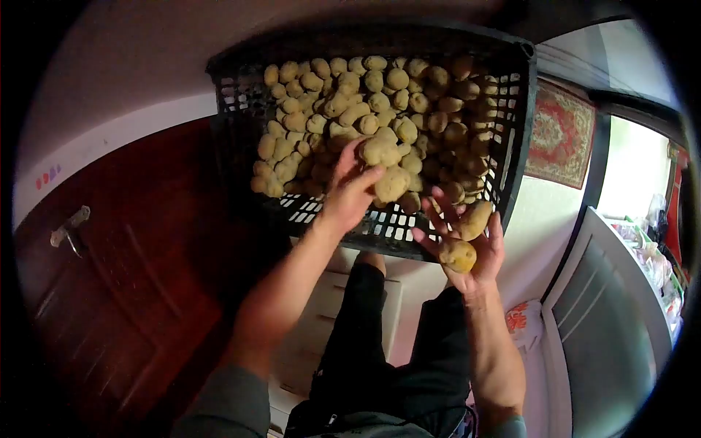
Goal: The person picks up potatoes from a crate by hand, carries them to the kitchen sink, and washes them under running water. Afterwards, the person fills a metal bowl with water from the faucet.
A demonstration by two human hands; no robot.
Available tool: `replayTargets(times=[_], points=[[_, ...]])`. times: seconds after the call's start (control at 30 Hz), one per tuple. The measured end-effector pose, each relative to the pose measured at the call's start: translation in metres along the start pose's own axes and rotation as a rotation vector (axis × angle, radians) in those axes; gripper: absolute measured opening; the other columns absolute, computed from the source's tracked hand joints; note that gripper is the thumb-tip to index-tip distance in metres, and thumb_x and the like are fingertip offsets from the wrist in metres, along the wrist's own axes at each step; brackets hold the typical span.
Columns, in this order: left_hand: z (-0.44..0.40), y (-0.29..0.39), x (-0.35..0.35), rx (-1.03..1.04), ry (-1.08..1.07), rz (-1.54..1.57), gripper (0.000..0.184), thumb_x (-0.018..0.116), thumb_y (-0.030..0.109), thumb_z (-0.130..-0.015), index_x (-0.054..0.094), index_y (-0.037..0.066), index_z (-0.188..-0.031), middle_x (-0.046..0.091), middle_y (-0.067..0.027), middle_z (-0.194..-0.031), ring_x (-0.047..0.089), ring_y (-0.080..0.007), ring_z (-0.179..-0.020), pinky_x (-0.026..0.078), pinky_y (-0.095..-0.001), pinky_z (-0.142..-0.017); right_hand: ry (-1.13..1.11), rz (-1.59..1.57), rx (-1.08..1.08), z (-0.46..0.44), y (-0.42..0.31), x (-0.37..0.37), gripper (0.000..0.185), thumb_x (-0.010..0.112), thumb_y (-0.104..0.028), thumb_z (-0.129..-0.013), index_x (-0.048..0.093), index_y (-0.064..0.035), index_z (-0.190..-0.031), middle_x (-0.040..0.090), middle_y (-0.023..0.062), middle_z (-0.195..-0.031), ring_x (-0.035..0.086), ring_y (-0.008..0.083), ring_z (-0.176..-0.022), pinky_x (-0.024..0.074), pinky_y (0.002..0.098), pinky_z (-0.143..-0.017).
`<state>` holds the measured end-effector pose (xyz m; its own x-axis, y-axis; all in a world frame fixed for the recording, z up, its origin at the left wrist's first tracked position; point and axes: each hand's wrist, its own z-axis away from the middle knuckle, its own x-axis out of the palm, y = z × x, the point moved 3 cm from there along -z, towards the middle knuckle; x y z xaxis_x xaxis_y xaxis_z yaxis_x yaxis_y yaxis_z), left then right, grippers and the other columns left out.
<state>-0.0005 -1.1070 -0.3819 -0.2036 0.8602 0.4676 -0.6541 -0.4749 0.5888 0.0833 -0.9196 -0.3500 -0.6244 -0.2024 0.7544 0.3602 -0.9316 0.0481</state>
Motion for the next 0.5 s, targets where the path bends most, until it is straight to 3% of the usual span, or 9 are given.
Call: replayTargets(times=[0.07,0.1,0.17,0.23,0.27,0.33,0.37,0.43,0.5], points=[[0.018,-0.002,0.01,0.104,-0.067,-0.14,0.056,0.06,0.003,-0.081,0.035,0.009,-0.13,0.046,-0.0081,-0.124,0.046,-0.0198,-0.115,0.045,-0.0349,-0.091,-0.158,-0.137,0.035,-0.006,0.005,0.008,0.052,0.046,-0.057,-0.086,0.059,-0.0124,-0.109,0.031,0.0134,-0.145,0.034,0.0311,-0.13,0.0265,0.0662,-0.099],[0.028,-0.002,0.017,0.217,-0.132,-0.277,0.055,0.059,0.003,-0.081,0.035,0.007,-0.13,0.045,-0.0076,-0.125,0.046,-0.0205,-0.116,0.044,-0.0355,-0.093,-0.187,-0.142,0.027,-0.009,0.007,0.01,0.054,0.045,-0.058,-0.087,0.058,-0.0125,-0.113,0.035,0.0145,-0.142,0.036,0.033,-0.128,0.0266,0.0677,-0.098],[0.059,0.006,0.049,0.107,-0.106,-0.415,0.054,0.062,0.004,-0.075,0.041,0.004,-0.125,0.048,-0.0087,-0.124,0.048,-0.025,-0.114,0.041,-0.0377,-0.095,-0.124,-0.181,0.056,-0.012,0.015,0.014,0.057,0.044,-0.059,-0.087,0.056,-0.0127,-0.117,0.041,0.0147,-0.137,0.038,0.0349,-0.126,0.027,0.0695,-0.097],[0.07,0.025,0.061,0.413,-0.308,-1.124,0.048,0.065,0.006,-0.072,0.049,0.0,-0.116,0.049,-0.017,-0.124,0.049,-0.0291,-0.114,0.035,-0.0397,-0.099,-0.108,-0.218,0.106,-0.012,0.021,0.001,0.062,0.043,-0.058,-0.088,0.049,-0.0094,-0.126,0.048,0.0138,-0.131,0.045,0.0364,-0.12,0.0358,0.0615,-0.097],[0.073,0.032,0.068,0.456,-0.349,-1.237,0.046,0.067,0.013,-0.069,0.055,-0.001,-0.111,0.05,-0.0204,-0.125,0.047,-0.0318,-0.117,0.032,-0.0411,-0.102,-0.146,-0.281,0.136,-0.012,0.026,-0.003,0.065,0.044,-0.058,-0.087,0.047,-0.0081,-0.128,0.047,0.0149,-0.131,0.046,0.0361,-0.119,0.0387,0.0586,-0.096],[0.079,0.045,0.073,0.506,-0.357,-1.304,0.047,0.063,0.018,-0.073,0.055,-0.001,-0.114,0.049,-0.0205,-0.126,0.046,-0.0325,-0.119,0.031,-0.0416,-0.102,-0.183,-0.345,0.165,-0.007,0.03,-0.003,0.068,0.046,-0.059,-0.086,0.046,-0.0068,-0.129,0.047,0.016,-0.131,0.047,0.0358,-0.119,0.0417,0.0557,-0.095],[0.08,0.049,0.073,0.557,-0.366,-1.369,0.049,0.06,0.023,-0.076,0.054,-0.002,-0.118,0.048,-0.0206,-0.128,0.045,-0.0332,-0.121,0.031,-0.0422,-0.103,-0.199,-0.207,0.199,-0.004,0.03,-0.001,0.071,0.047,-0.062,-0.083,0.045,-0.0089,-0.13,0.043,0.0178,-0.134,0.044,0.0386,-0.121,0.0427,0.0581,-0.092],[0.06,0.046,0.051,0.53,-0.299,-0.943,0.049,0.046,0.032,-0.087,0.053,-0.003,-0.121,0.048,-0.0188,-0.13,0.044,-0.0313,-0.123,0.03,-0.0393,-0.104,-0.209,-0.065,0.228,0.001,0.026,0.003,0.074,0.048,-0.064,-0.081,0.045,-0.0111,-0.131,0.039,0.0196,-0.137,0.041,0.0414,-0.123,0.0436,0.0605,-0.089],[0.024,0.036,0.031,0.304,-0.09,-0.824,0.045,0.05,0.028,-0.086,0.055,-0.002,-0.119,0.052,-0.0169,-0.127,0.044,-0.029,-0.123,0.032,-0.036,-0.103,-0.267,-0.007,0.342,0.004,0.027,0.01,0.078,0.05,-0.069,-0.075,0.045,-0.0168,-0.132,0.028,0.0223,-0.142,0.033,0.0486,-0.126,0.0413,0.0668,-0.085]])
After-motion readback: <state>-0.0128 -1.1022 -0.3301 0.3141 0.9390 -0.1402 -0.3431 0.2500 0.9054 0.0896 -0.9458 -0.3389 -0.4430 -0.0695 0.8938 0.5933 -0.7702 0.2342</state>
